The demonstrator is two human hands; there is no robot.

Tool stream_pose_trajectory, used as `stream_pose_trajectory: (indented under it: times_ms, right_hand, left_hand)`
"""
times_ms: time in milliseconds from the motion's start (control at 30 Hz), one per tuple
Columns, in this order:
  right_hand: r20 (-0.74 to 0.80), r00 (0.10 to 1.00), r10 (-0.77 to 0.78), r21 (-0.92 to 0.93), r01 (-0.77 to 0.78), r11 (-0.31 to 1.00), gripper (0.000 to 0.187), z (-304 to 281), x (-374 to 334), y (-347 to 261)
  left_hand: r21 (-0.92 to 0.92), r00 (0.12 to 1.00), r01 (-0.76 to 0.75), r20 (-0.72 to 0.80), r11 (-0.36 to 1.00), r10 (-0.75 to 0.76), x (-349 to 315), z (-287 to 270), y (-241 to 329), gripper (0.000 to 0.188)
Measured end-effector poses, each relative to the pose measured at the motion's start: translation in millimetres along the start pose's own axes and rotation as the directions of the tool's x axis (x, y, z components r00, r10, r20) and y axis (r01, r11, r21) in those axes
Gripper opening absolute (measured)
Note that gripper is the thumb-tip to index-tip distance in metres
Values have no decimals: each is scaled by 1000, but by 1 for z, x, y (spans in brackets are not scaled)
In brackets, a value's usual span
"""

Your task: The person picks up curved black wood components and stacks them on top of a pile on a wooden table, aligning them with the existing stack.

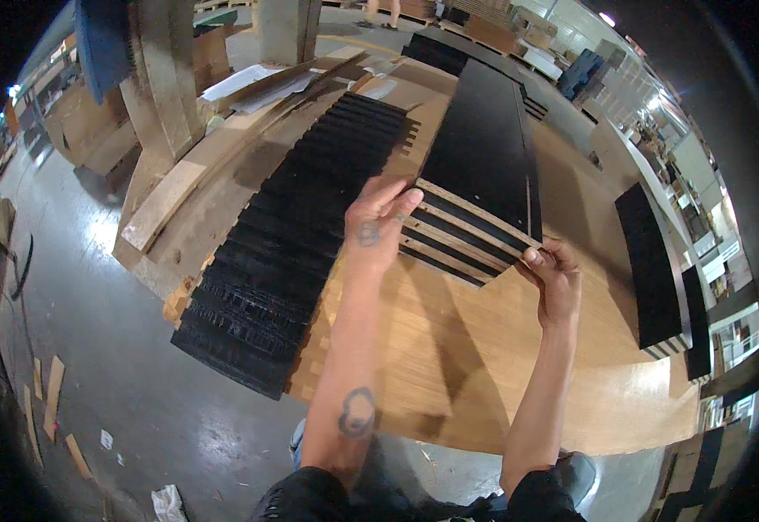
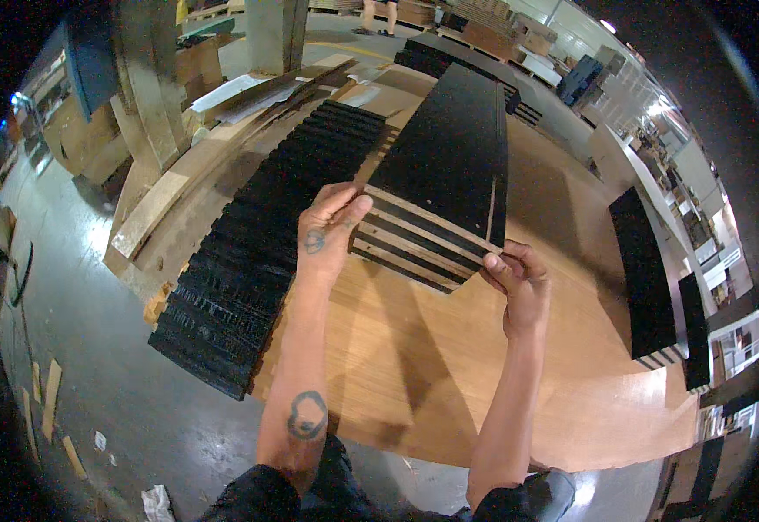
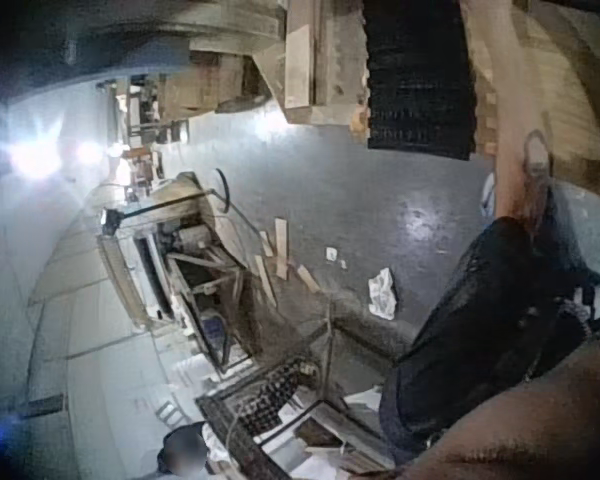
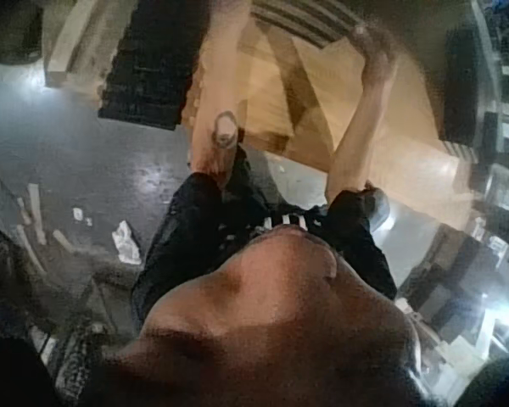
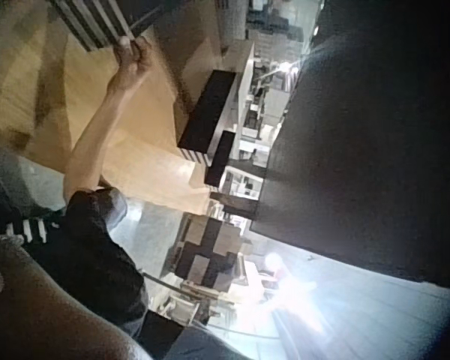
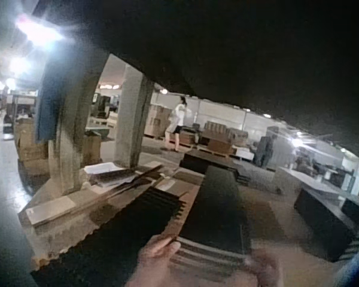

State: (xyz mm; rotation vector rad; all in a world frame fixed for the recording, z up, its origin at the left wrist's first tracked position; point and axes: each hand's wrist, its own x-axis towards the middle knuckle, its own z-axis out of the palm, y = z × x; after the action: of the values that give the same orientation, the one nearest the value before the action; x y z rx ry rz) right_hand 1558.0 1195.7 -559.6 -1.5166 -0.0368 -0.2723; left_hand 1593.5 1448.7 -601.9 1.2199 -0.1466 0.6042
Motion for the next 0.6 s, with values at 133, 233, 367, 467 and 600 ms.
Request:
stream_pose_trajectory:
  times_ms: [133, 233, 367, 467, 600]
  right_hand:
    - [-39, 999, -4, -17, 3, 1000, 23, -3, -1, -2]
    - [-45, 998, -32, 24, 33, 999, 24, 7, -2, 3]
    - [-168, 928, -334, -240, 290, 926, 22, 20, -21, 14]
    - [-223, 839, -496, -468, 354, 809, 28, 48, -31, 20]
    - [-213, 786, -580, -540, 400, 741, 34, 43, -35, 20]
  left_hand:
    - [30, 999, 44, -12, 999, -43, -7, 11, 8, 26]
    - [129, 991, -43, -122, 991, 59, -15, 18, 25, 25]
    - [342, 979, 7, -194, 940, 63, -26, 38, 20, 25]
    - [325, 975, -57, -184, 944, 122, -20, 24, 12, 29]
    - [342, 972, -35, -207, 939, 112, -27, 36, 13, 32]
